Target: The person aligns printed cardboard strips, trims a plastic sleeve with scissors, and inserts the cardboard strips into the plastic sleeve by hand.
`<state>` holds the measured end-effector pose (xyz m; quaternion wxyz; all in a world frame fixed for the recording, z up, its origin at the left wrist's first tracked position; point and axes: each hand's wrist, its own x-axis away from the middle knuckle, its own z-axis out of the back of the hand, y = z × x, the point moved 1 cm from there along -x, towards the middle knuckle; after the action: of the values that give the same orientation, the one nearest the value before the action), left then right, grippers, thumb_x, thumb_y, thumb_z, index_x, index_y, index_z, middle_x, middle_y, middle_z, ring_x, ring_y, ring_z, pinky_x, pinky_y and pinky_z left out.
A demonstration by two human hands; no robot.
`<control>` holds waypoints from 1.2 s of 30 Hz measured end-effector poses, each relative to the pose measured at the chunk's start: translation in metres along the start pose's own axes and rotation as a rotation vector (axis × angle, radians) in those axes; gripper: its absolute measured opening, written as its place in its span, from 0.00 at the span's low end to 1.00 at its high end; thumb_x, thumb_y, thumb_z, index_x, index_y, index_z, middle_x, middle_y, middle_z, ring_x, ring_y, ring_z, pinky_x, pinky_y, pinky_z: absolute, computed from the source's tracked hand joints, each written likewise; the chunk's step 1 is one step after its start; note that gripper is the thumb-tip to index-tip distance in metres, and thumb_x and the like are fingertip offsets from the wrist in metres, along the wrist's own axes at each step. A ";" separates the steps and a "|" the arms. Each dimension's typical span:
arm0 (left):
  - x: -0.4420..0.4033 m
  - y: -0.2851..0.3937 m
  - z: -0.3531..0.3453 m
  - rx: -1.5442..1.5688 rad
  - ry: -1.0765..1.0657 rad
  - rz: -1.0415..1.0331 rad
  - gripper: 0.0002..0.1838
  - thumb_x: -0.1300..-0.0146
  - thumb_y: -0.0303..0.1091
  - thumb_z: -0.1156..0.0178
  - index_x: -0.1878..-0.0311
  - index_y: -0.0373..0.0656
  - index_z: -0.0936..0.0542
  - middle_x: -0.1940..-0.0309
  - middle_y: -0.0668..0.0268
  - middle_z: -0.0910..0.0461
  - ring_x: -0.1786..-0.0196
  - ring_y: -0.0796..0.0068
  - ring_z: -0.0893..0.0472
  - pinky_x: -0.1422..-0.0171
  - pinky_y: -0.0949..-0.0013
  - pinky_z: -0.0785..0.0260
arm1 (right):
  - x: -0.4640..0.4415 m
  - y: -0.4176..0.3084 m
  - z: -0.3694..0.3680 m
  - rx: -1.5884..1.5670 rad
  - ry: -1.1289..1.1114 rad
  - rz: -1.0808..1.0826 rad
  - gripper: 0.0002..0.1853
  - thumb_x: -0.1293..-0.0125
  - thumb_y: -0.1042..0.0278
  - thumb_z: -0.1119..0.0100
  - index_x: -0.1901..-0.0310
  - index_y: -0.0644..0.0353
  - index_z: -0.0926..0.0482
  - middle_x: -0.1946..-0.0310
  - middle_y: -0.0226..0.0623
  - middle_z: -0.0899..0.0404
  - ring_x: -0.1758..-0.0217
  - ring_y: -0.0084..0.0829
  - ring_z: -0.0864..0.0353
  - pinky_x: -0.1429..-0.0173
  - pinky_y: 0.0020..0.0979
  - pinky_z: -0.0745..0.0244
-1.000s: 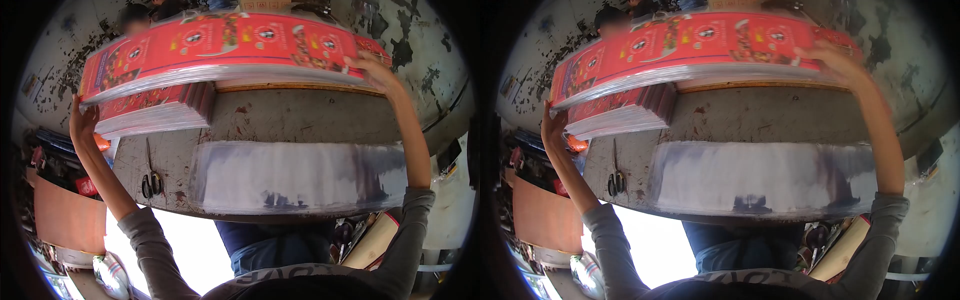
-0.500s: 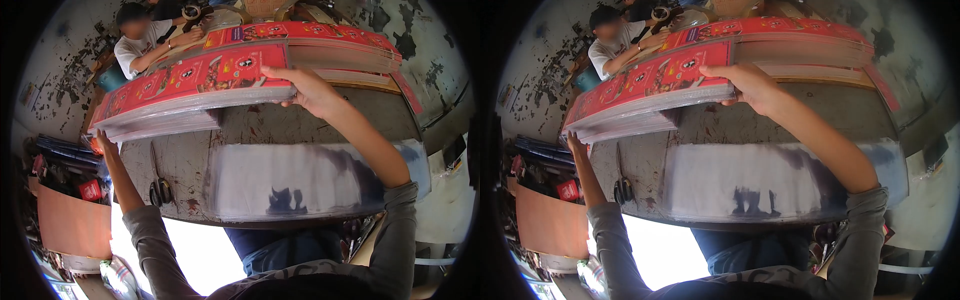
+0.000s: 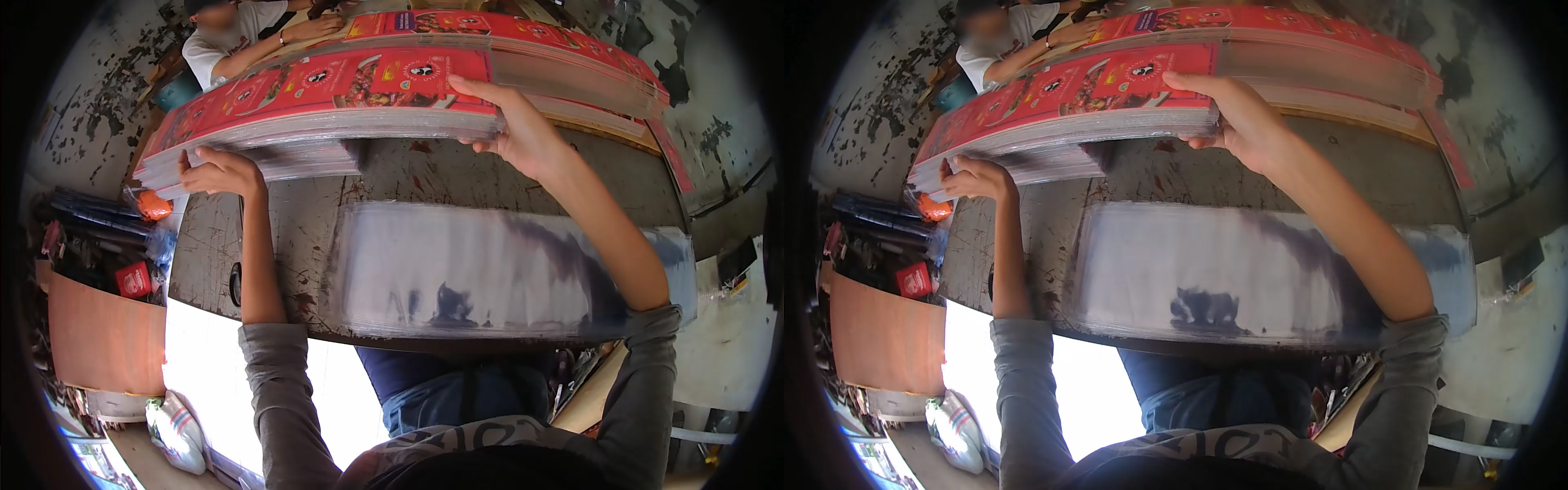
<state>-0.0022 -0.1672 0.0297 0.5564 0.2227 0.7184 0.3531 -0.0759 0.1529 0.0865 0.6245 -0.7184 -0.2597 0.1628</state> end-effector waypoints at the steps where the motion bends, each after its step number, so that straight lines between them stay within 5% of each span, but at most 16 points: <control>1: 0.011 0.010 0.004 0.008 -0.034 -0.246 0.24 0.41 0.46 0.58 0.52 0.33 0.39 0.54 0.49 0.42 0.52 0.57 0.38 0.48 0.53 0.49 | 0.000 -0.002 -0.001 -0.002 0.004 -0.001 0.20 0.49 0.50 0.42 0.59 0.55 0.25 0.71 0.28 0.25 0.75 0.20 0.29 0.75 0.19 0.35; 2: 0.024 0.017 0.010 0.010 -0.034 -0.246 0.24 0.41 0.46 0.58 0.52 0.33 0.39 0.54 0.49 0.42 0.52 0.57 0.38 0.48 0.53 0.49 | 0.000 -0.005 -0.002 0.006 0.028 -0.021 0.20 0.49 0.50 0.42 0.60 0.55 0.25 0.72 0.29 0.25 0.75 0.20 0.29 0.76 0.19 0.36; 4: 0.048 0.033 0.016 0.408 -0.239 -0.781 0.21 0.43 0.46 0.54 0.55 0.38 0.36 0.58 0.55 0.39 0.55 0.63 0.38 0.49 0.58 0.50 | -0.002 -0.019 -0.004 0.012 0.052 -0.031 0.20 0.49 0.49 0.41 0.61 0.55 0.25 0.72 0.29 0.25 0.75 0.21 0.29 0.76 0.19 0.36; 9: 0.070 0.037 0.023 0.278 -0.378 -1.072 0.15 0.45 0.43 0.51 0.59 0.43 0.31 0.63 0.62 0.33 0.59 0.66 0.35 0.51 0.59 0.49 | -0.004 -0.046 -0.011 0.009 0.040 0.147 0.19 0.49 0.50 0.42 0.64 0.58 0.26 0.73 0.32 0.26 0.77 0.23 0.28 0.78 0.19 0.35; 10: 0.072 0.038 0.022 0.264 -0.381 -1.114 0.14 0.45 0.42 0.50 0.61 0.43 0.30 0.64 0.64 0.31 0.59 0.66 0.34 0.50 0.59 0.49 | -0.016 -0.045 -0.006 -0.083 0.009 -0.012 0.19 0.45 0.48 0.47 0.62 0.55 0.27 0.72 0.34 0.24 0.71 0.29 0.25 0.70 0.27 0.33; 14: 0.074 0.042 0.020 0.221 -0.412 -1.102 0.13 0.46 0.39 0.49 0.60 0.43 0.29 0.63 0.64 0.30 0.59 0.64 0.31 0.47 0.58 0.49 | -0.014 -0.045 -0.003 -0.095 0.008 -0.012 0.14 0.44 0.51 0.48 0.67 0.53 0.26 0.79 0.29 0.25 0.77 0.25 0.26 0.76 0.23 0.36; 16: 0.076 0.041 0.019 0.137 -0.478 -1.086 0.13 0.49 0.35 0.46 0.60 0.42 0.29 0.63 0.62 0.29 0.58 0.62 0.31 0.46 0.58 0.47 | -0.013 -0.043 0.005 -0.093 -0.106 -0.001 0.22 0.45 0.49 0.47 0.56 0.57 0.29 0.63 0.41 0.25 0.64 0.34 0.26 0.63 0.32 0.32; 17: 0.078 0.040 0.018 0.138 -0.483 -1.084 0.13 0.49 0.35 0.46 0.60 0.42 0.29 0.63 0.62 0.29 0.58 0.62 0.31 0.46 0.58 0.47 | -0.012 -0.040 0.002 -0.094 -0.104 -0.004 0.22 0.45 0.49 0.47 0.56 0.57 0.29 0.63 0.41 0.25 0.64 0.34 0.26 0.63 0.32 0.32; 19: 0.082 0.040 0.017 0.224 -0.470 -1.055 0.14 0.53 0.26 0.42 0.61 0.41 0.29 0.64 0.61 0.29 0.59 0.60 0.30 0.51 0.60 0.41 | -0.006 -0.035 -0.004 -0.034 0.070 0.096 0.20 0.48 0.50 0.43 0.63 0.60 0.27 0.74 0.33 0.26 0.78 0.24 0.27 0.77 0.20 0.34; 22: 0.086 0.036 0.018 0.258 -0.522 -1.042 0.15 0.56 0.20 0.41 0.62 0.40 0.29 0.65 0.60 0.29 0.60 0.60 0.30 0.55 0.62 0.38 | -0.005 -0.024 -0.003 -0.029 0.094 0.061 0.20 0.47 0.51 0.44 0.62 0.60 0.28 0.74 0.35 0.25 0.77 0.25 0.27 0.78 0.20 0.33; 26: 0.089 0.036 0.017 0.252 -0.524 -1.012 0.15 0.55 0.18 0.42 0.63 0.40 0.31 0.66 0.59 0.30 0.61 0.60 0.30 0.56 0.63 0.39 | -0.007 -0.019 -0.004 -0.039 0.099 0.085 0.17 0.42 0.57 0.50 0.61 0.65 0.30 0.70 0.40 0.25 0.74 0.28 0.24 0.74 0.25 0.26; 28: 0.090 0.039 0.017 0.253 -0.497 -1.018 0.14 0.54 0.18 0.42 0.64 0.40 0.31 0.67 0.60 0.30 0.62 0.60 0.30 0.56 0.63 0.40 | -0.009 -0.018 -0.005 -0.073 0.118 0.160 0.20 0.46 0.52 0.45 0.62 0.62 0.28 0.74 0.37 0.25 0.78 0.26 0.27 0.78 0.23 0.33; 36: 0.092 0.042 0.019 0.229 -0.505 -0.933 0.13 0.55 0.16 0.43 0.65 0.40 0.31 0.68 0.62 0.30 0.62 0.62 0.31 0.56 0.64 0.41 | -0.014 -0.009 -0.006 -0.127 0.149 0.167 0.20 0.47 0.53 0.44 0.63 0.64 0.28 0.75 0.38 0.25 0.78 0.28 0.27 0.79 0.24 0.33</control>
<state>-0.0125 -0.0691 0.0000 0.7817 0.0173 0.6188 -0.0763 -0.0850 0.1409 0.0955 0.5795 -0.7857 -0.1617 0.1437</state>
